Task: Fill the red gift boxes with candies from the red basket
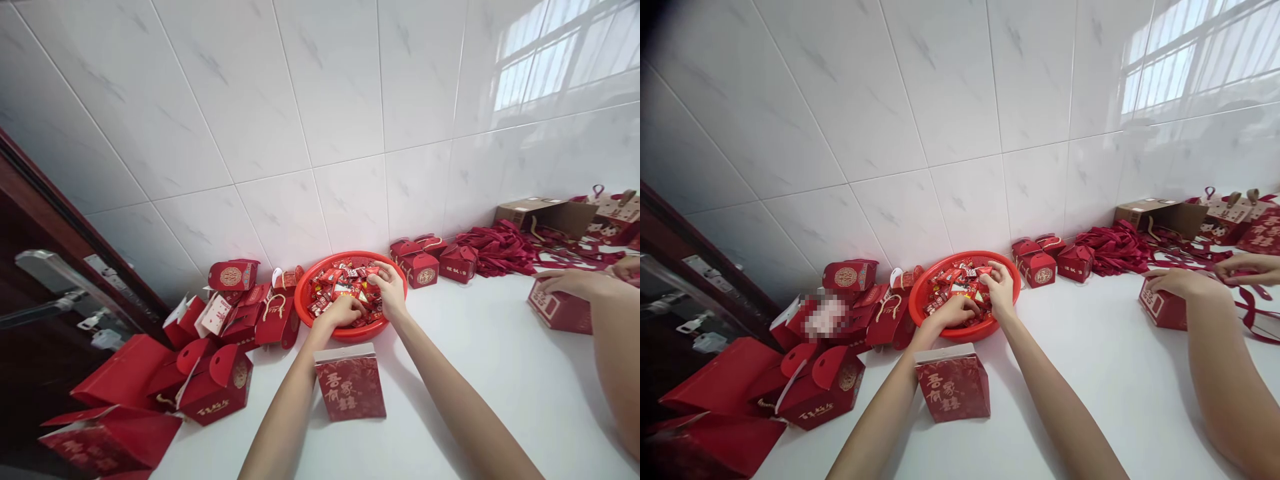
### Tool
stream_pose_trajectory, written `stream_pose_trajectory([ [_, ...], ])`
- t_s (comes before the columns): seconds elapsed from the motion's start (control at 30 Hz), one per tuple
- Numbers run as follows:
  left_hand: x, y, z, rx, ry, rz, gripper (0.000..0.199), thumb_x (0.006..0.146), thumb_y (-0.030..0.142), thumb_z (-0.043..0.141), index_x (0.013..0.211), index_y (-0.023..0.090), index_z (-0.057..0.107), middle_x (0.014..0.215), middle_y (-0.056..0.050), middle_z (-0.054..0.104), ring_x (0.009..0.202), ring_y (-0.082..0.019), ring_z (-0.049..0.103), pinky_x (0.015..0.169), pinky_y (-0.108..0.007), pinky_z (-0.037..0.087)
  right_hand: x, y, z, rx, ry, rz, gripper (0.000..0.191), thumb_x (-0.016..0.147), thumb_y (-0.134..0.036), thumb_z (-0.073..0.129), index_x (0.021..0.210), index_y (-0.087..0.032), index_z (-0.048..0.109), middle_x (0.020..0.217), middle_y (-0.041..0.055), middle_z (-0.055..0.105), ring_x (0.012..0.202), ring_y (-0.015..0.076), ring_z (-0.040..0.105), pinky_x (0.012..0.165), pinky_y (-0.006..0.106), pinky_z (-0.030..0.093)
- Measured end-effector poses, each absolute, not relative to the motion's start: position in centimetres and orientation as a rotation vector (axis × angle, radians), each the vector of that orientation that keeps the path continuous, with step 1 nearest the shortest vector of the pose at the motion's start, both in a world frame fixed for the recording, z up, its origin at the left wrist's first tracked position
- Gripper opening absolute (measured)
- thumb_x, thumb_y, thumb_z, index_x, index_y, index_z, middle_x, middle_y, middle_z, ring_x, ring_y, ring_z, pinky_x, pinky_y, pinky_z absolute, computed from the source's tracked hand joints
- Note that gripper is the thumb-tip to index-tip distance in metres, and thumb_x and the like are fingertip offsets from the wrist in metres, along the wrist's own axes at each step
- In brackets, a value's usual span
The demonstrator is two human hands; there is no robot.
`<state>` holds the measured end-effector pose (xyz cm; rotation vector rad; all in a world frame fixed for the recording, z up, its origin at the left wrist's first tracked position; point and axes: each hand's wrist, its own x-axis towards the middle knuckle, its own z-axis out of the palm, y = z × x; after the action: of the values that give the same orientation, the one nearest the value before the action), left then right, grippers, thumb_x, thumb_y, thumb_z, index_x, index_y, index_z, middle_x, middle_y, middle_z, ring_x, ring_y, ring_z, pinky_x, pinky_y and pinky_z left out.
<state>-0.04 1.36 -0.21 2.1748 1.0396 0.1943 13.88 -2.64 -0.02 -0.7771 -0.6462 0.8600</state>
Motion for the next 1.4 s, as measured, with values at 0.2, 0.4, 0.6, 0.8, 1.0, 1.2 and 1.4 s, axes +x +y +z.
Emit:
stream_pose_trajectory([
  [0.2, 0.1, 1.6, -0.1, 2.347, 1.193, 0.396, 0.048, 0.068, -0.004, 0.052, 0.1, 0.021, 0.078, 0.11, -0.005, 0.076, 0.104, -0.021, 0.068, 0.097, -0.028, 0.049, 13.9, -2.7, 0.2, -0.739, -0.631, 0.888, 0.037, 0.054, -0.023, 0.078, 0.089, -0.02, 0.064, 0.076, -0.0011, 0.068, 0.075, 0.0166, 0.062, 0.073, 0.031, 0.05],
  [0.4, -0.3, 1.7, 0.7, 2.258, 1.663, 0.629, 0.034, 0.081, 0.007, 0.052, 0.101, 0.018, 0.077, 0.109, -0.01, 0.076, 0.106, -0.025, 0.068, 0.095, -0.032, 0.05, 13.8, -2.7, 0.3, -0.752, -0.606, 0.86, 0.038, 0.053, -0.022, 0.076, 0.089, -0.02, 0.065, 0.075, -0.0011, 0.069, 0.075, 0.0174, 0.062, 0.07, 0.031, 0.051],
  [0.6, -0.4, 1.3, 1.3, 2.173, 1.86, 0.433, 0.028, 0.082, 0.013, 0.054, 0.092, 0.021, 0.079, 0.103, -0.011, 0.077, 0.101, -0.026, 0.07, 0.085, -0.03, 0.05, 14.0, -2.4, 0.0, -0.739, -0.638, 0.857, 0.03, 0.057, -0.024, 0.073, 0.086, -0.02, 0.067, 0.077, 0.0002, 0.07, 0.076, 0.0187, 0.063, 0.071, 0.032, 0.051],
  [0.8, 0.0, 0.4, 1.6, 2.217, 1.803, 0.253, 0.02, 0.071, 0.012, 0.063, 0.078, 0.023, 0.077, 0.093, -0.008, 0.078, 0.102, -0.028, 0.069, 0.091, -0.036, 0.049, 14.1, -2.1, -0.2, -0.717, -0.621, 0.851, 0.031, 0.055, -0.024, 0.075, 0.086, -0.019, 0.069, 0.077, 0.0011, 0.07, 0.073, 0.0177, 0.062, 0.069, 0.031, 0.051],
  [1.0, 0.6, 0.1, 2.0, 2.281, 1.784, 0.138, 0.015, 0.079, 0.02, 0.06, 0.077, 0.022, 0.075, 0.092, -0.007, 0.078, 0.101, -0.029, 0.069, 0.097, -0.043, 0.045, 14.3, -1.5, -0.6, -0.689, -0.48, 0.818, 0.024, 0.055, -0.024, 0.075, 0.077, -0.019, 0.069, 0.075, -0.0001, 0.069, 0.07, 0.0157, 0.061, 0.067, 0.03, 0.05],
  [1.2, 0.6, 1.1, 1.8, 2.31, 1.679, 0.379, 0.02, 0.083, 0.02, 0.057, 0.082, 0.019, 0.076, 0.088, -0.009, 0.077, 0.088, -0.024, 0.071, 0.077, -0.03, 0.05, 14.6, -1.1, -0.8, -0.684, -0.413, 0.773, 0.023, 0.055, -0.024, 0.074, 0.077, -0.019, 0.067, 0.073, -0.0024, 0.067, 0.068, 0.0137, 0.058, 0.066, 0.028, 0.048],
  [1.4, 2.0, 2.2, 1.6, 2.63, 1.115, 0.498, 0.035, 0.082, 0.03, 0.069, 0.115, 0.02, 0.07, 0.117, -0.009, 0.069, 0.108, -0.025, 0.064, 0.097, -0.033, 0.049, 14.7, -1.1, -0.8, -0.696, -0.41, 0.741, 0.025, 0.055, -0.025, 0.074, 0.077, -0.02, 0.064, 0.073, -0.0029, 0.066, 0.068, 0.0139, 0.058, 0.065, 0.027, 0.047],
])
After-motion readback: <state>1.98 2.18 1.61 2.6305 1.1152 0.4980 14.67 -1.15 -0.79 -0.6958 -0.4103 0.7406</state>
